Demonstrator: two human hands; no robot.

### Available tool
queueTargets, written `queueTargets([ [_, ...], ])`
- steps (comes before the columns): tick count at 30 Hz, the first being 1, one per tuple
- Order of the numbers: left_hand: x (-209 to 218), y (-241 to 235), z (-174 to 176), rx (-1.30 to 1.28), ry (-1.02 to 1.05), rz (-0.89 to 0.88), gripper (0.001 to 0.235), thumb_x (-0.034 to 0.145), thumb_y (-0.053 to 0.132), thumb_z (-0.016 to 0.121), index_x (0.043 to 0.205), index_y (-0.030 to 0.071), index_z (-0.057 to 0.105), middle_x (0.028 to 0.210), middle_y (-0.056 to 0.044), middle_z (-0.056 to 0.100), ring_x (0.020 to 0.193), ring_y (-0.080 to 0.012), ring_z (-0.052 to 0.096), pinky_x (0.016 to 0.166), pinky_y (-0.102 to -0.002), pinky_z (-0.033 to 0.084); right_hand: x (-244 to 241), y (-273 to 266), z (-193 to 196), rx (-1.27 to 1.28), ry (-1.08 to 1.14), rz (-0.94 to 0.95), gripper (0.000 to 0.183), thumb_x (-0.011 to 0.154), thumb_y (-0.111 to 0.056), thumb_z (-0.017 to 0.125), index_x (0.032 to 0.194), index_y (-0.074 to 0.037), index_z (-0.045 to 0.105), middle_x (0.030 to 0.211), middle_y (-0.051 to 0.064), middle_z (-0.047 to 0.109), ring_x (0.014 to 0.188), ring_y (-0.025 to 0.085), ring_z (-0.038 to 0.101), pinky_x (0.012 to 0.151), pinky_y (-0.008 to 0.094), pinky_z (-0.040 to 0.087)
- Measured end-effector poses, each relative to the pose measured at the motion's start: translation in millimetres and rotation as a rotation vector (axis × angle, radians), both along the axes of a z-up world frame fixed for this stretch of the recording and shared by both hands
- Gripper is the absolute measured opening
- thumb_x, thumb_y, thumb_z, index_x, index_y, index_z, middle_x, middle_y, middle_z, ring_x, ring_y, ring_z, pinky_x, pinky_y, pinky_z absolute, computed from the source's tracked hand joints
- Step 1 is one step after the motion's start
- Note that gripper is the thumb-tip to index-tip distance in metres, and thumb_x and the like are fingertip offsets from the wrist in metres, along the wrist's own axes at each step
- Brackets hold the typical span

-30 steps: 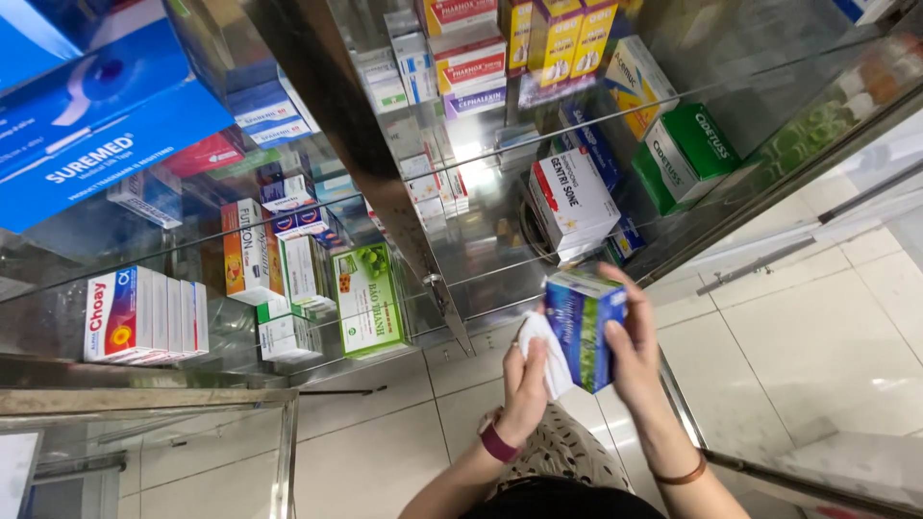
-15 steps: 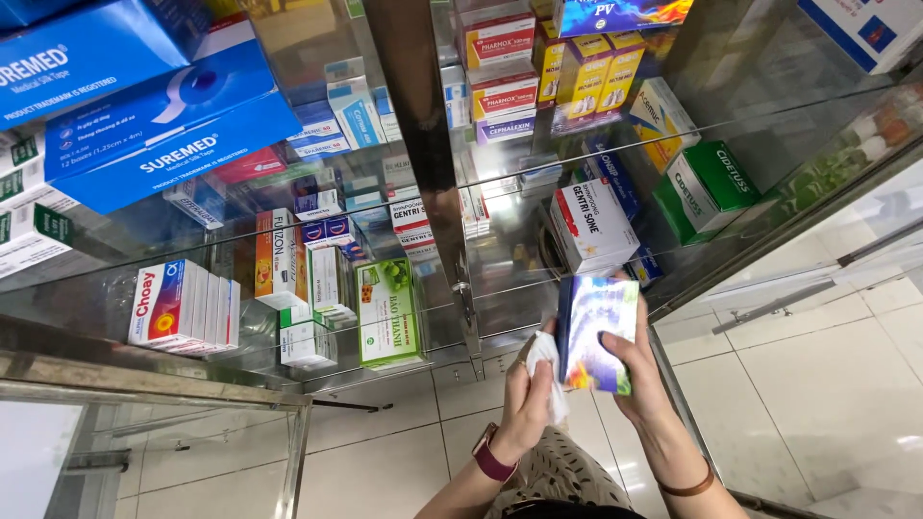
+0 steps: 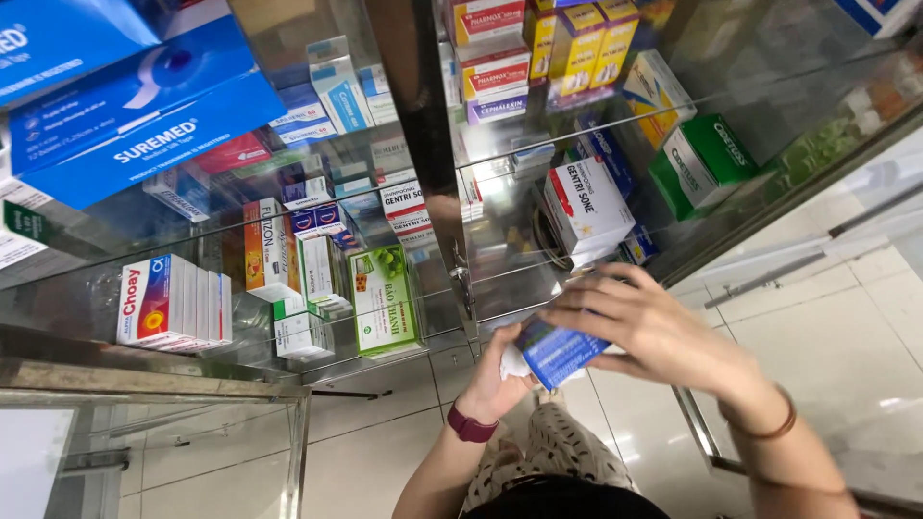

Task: Organizing and cleaning boxes of medication on glass display shelves.

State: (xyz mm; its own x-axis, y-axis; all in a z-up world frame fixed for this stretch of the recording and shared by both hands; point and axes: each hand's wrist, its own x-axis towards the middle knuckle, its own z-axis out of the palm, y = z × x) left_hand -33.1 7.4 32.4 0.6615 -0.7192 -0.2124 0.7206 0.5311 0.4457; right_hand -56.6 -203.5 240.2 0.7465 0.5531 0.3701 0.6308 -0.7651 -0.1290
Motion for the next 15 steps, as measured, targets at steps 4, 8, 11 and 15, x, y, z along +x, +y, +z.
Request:
queueTargets([
  [4, 0, 8, 27, -0.207, -0.092, -0.060, 0.072, 0.108, 0.060, 0.041, 0.147, 0.000, 0.049, 0.123, -0.019, 0.070, 0.109, -0.0248, 0.069, 0.078, -0.032, 0.059, 23, -18, 23, 0.072, 0.243, 0.042, 0.061, 0.069, -0.040, 0.086, 0.121, -0.012, 0.069, 0.102, 0.007, 0.075, 0.096, 0.024, 0.070, 0.089, 0.040, 0.055],
  [8, 4, 14, 42, 0.030, -0.121, -0.010, 0.067, 0.105, 0.051, 0.045, 0.146, -0.001, 0.052, 0.123, -0.020, 0.069, 0.113, -0.0239, 0.068, 0.081, -0.029, 0.060, 44, -47, 77, 0.318, 0.083, -0.089, 0.058, 0.079, -0.034, 0.082, 0.124, -0.001, 0.067, 0.106, 0.011, 0.074, 0.095, 0.022, 0.074, 0.084, 0.034, 0.062],
  [11, 1, 13, 35, 0.043, -0.179, 0.016, 0.065, 0.103, 0.050, 0.046, 0.144, 0.000, 0.054, 0.123, -0.021, 0.070, 0.112, -0.0239, 0.068, 0.078, -0.030, 0.060, 58, -40, 133, 0.359, -0.054, -0.044, 0.049, 0.083, -0.024, 0.078, 0.119, 0.004, 0.064, 0.111, 0.017, 0.070, 0.100, 0.024, 0.070, 0.088, 0.038, 0.058],
  [15, 1, 9, 19, 0.014, -0.166, 0.010, 0.064, 0.104, 0.049, 0.047, 0.144, -0.001, 0.054, 0.123, -0.020, 0.069, 0.112, -0.0238, 0.068, 0.078, -0.030, 0.060, 108, -31, 167, 0.490, -0.001, -0.085, 0.046, 0.090, -0.025, 0.080, 0.123, 0.002, 0.063, 0.119, 0.015, 0.066, 0.105, 0.019, 0.068, 0.087, 0.032, 0.059],
])
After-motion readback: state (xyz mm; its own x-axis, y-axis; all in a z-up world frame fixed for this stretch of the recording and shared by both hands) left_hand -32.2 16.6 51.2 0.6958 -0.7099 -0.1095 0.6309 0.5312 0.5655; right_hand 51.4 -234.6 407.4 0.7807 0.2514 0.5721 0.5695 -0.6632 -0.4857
